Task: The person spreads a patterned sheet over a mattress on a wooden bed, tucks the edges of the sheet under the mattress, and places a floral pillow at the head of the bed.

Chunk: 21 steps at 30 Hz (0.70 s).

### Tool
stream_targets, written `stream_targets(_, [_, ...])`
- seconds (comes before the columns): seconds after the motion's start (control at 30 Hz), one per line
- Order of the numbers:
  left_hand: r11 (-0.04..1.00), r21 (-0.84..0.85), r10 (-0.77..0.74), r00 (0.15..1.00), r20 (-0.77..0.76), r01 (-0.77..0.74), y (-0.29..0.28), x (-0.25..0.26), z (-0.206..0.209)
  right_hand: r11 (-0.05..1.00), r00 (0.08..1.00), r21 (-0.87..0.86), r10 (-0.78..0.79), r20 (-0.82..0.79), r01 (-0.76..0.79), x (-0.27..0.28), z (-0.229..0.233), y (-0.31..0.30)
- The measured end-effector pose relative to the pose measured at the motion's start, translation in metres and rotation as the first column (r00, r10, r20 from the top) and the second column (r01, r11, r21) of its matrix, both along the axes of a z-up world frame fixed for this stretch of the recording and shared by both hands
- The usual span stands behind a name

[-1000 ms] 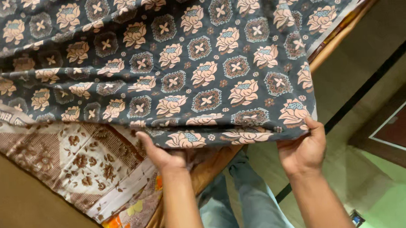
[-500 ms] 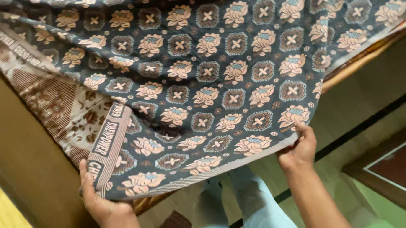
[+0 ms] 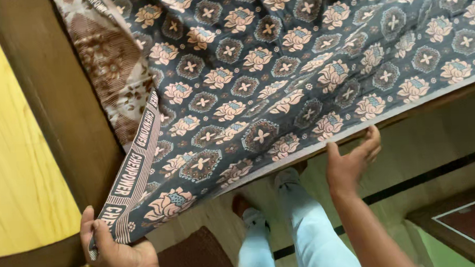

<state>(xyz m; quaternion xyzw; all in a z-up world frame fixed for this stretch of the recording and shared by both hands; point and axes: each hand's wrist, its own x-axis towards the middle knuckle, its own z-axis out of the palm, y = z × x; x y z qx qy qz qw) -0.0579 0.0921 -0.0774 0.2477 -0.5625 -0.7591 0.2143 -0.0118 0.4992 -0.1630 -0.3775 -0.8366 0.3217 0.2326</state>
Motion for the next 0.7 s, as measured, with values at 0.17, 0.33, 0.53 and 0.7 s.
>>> stream_targets(0.17, [0.982, -0.173, 0.070, 0.997, -0.023, -0.073, -0.016, 0.030, 0.021, 0.719, 0.718, 0.095, 0.694, -0.054, -0.688, -0.038, 0.081, -0.101])
stream_targets(0.33, [0.962, -0.253, 0.154, 0.971, 0.181, -0.105, -0.020, 0.057, 0.022, 0.074, 0.069, -0.053, 0.994, 0.084, -0.996, -0.058, 0.096, -0.222])
stream_targets(0.53, [0.912, -0.312, 0.367, 0.869, 0.332, -0.265, -0.032, 0.097, -0.023, -0.122, -0.090, 0.084, 0.946, 0.310, -0.989, -0.016, 0.046, -0.305])
stream_targets(0.7, [0.926, -0.251, 0.357, 0.873, 0.333, -0.283, -0.053, 0.136, -0.065, -0.293, -0.340, -0.231, 0.919, 0.200, -0.928, -0.003, 0.012, -0.314])
